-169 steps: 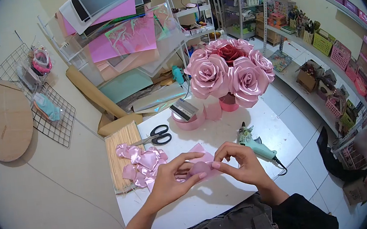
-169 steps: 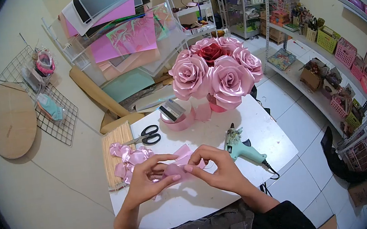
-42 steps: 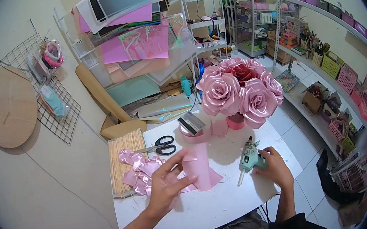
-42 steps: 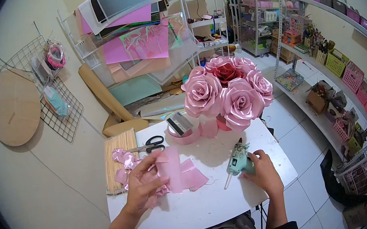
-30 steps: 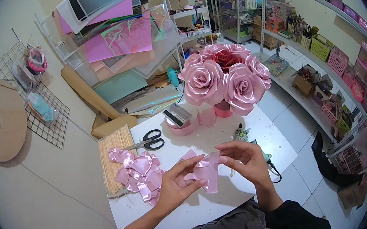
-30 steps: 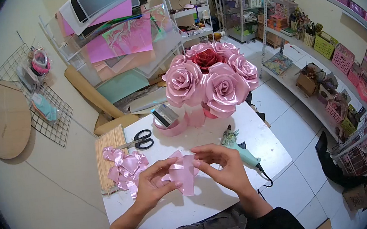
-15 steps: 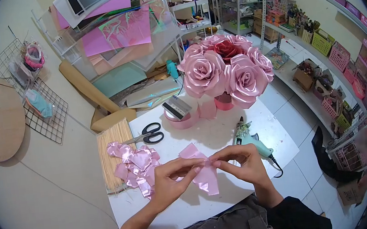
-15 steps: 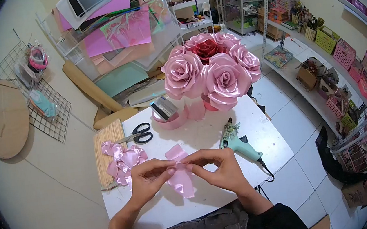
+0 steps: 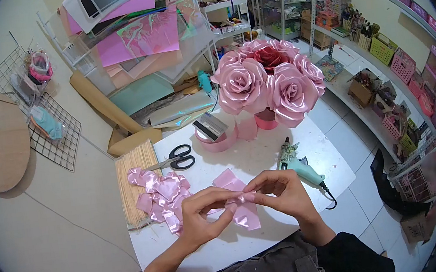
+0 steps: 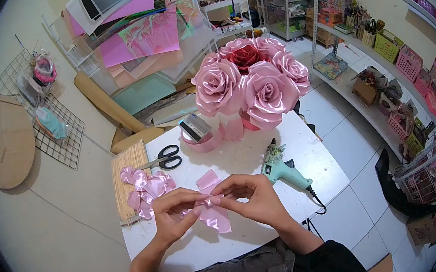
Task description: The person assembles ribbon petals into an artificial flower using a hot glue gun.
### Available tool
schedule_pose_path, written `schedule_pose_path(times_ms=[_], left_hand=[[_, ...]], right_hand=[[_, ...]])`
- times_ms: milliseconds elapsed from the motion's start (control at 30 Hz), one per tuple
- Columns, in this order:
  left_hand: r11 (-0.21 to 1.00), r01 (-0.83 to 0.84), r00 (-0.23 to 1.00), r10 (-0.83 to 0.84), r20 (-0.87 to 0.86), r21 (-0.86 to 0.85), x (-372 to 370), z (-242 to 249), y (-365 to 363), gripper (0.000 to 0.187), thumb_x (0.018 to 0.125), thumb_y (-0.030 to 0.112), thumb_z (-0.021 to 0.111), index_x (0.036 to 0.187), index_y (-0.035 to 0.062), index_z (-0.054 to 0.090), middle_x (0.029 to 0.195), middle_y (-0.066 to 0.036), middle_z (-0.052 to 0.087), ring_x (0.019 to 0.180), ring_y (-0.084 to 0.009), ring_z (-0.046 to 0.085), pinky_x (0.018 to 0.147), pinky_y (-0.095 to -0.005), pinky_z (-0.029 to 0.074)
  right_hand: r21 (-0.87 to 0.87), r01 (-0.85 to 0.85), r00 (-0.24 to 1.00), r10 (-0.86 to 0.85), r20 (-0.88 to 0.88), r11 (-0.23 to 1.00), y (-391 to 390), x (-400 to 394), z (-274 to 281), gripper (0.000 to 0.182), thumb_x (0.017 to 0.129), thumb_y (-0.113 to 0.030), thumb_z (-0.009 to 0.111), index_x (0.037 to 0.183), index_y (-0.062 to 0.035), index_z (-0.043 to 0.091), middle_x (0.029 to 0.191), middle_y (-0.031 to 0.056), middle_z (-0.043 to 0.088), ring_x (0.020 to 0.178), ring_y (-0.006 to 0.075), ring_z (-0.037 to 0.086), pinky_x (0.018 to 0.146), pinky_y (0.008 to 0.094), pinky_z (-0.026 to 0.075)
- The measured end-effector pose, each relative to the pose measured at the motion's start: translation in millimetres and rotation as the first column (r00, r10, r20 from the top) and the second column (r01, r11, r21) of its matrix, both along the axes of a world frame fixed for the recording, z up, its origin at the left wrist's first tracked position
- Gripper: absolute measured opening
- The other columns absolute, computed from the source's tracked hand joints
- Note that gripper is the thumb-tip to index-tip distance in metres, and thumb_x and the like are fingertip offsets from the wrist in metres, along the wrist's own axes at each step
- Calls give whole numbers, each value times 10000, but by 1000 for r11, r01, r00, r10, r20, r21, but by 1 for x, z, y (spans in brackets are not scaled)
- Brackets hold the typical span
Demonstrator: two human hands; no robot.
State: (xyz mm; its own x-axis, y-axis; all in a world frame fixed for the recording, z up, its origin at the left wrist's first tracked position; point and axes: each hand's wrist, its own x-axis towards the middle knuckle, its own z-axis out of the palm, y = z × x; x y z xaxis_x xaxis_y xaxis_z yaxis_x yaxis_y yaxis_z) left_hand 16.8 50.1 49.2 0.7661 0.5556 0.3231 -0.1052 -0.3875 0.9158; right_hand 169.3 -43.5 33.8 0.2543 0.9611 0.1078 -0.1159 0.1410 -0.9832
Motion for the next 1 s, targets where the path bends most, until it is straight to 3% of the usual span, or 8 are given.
schedule_pose_path(times_ms=[367,467,533,667,867,1000], left_hand=[[987,-132,989,124,-84,-94,2,-1,-4,158,701,13,629,840,-29,567,779,-89,598,709,-117,585,620,-205,477],[985,-147,988,142,-57,-95,2,-5,-4,173,701,11,628,855,-26,557,788,-89,598,710,-114,586,621,-205,474],[984,-179,983,180,-47,21,2,-5,-4,170,703,7,625,850,-21,546,790,-86,597,710,-113,586,624,-208,474],[980,-197,980,197,-32,19,3,-5,-6,167,701,2,624,841,-14,533,782,-81,593,712,-116,585,625,-210,472],[981,-184,983,183,-12,-57,4,-8,-5,167,699,0,627,826,-8,517,754,-73,582,696,-107,574,615,-208,464],[973,-199,979,202,7,-116,4,-7,-3,157,705,7,627,812,-7,512,752,-63,575,687,-102,567,619,-205,458]], right_hand=[[-28,33,999,-33,8,999,2,-7,1,143,686,-15,640,817,24,599,771,76,605,726,114,574,680,219,448],[-2,37,999,-37,-7,999,3,-9,-3,185,676,-3,642,852,23,589,742,77,611,711,110,577,679,221,446],[18,38,998,-37,-55,999,4,-9,-4,245,692,-15,628,931,-2,572,721,44,609,686,85,569,678,216,445],[8,42,998,-41,-56,999,4,-9,-2,295,684,5,627,969,-8,554,689,37,609,668,78,568,673,215,438],[8,39,998,-39,-47,999,5,-7,-5,302,674,7,636,964,-11,556,669,36,606,658,71,566,667,214,433],[12,-36,987,37,-156,999,5,-2,-2,400,663,-3,653,1034,-13,506,766,61,598,732,89,560,700,233,438]])
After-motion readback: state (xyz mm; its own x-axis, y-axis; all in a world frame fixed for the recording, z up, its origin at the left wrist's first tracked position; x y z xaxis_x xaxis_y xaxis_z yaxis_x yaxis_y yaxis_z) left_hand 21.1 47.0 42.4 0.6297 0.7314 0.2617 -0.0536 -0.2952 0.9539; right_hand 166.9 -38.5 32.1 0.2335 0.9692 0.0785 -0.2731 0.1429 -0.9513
